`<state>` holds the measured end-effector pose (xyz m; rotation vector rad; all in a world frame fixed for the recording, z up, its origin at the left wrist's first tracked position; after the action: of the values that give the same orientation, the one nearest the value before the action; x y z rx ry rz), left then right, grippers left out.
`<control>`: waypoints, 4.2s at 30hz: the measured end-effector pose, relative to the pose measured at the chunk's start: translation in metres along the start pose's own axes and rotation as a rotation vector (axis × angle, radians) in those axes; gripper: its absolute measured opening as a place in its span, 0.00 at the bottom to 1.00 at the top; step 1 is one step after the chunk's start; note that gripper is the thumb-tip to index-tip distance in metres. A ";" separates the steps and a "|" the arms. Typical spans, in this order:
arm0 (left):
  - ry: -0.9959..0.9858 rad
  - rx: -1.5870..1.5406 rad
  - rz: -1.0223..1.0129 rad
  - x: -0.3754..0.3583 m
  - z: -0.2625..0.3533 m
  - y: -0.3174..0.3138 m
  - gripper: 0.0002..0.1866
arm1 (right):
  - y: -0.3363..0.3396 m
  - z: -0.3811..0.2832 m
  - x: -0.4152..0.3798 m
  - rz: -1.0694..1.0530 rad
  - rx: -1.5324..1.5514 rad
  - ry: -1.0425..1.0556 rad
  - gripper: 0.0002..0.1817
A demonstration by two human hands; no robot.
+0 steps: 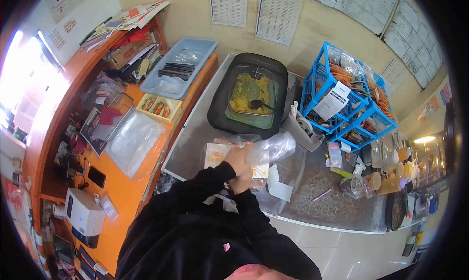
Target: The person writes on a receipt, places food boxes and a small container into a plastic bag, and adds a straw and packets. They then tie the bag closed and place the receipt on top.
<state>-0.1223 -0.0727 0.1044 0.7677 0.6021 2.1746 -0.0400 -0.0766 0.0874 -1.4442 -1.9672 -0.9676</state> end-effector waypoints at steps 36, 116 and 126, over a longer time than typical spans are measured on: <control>0.510 -0.610 0.353 -0.024 -0.060 0.007 0.09 | 0.009 0.016 0.040 -0.148 -0.034 -0.148 0.03; -0.527 -0.579 -0.426 0.097 0.301 -0.302 0.08 | 0.474 0.215 0.188 -0.173 -0.111 -0.481 0.08; -0.007 -1.010 -0.896 0.068 0.291 -0.173 0.05 | 0.396 0.139 0.191 -0.514 0.150 -0.154 0.06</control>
<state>0.1229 0.1376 0.2272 -0.0736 -0.1945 1.3326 0.2806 0.2166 0.2417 -0.9702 -2.5351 -0.9054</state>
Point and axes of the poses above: each hand's wrist, its own x-axis towards the middle knuckle, its own y-axis out of the back of the hand, z = x × y, the point moved 5 cm from there along x, towards the middle knuckle, and after that the axes turned 10 degrees about z, right-handed, at the moved point
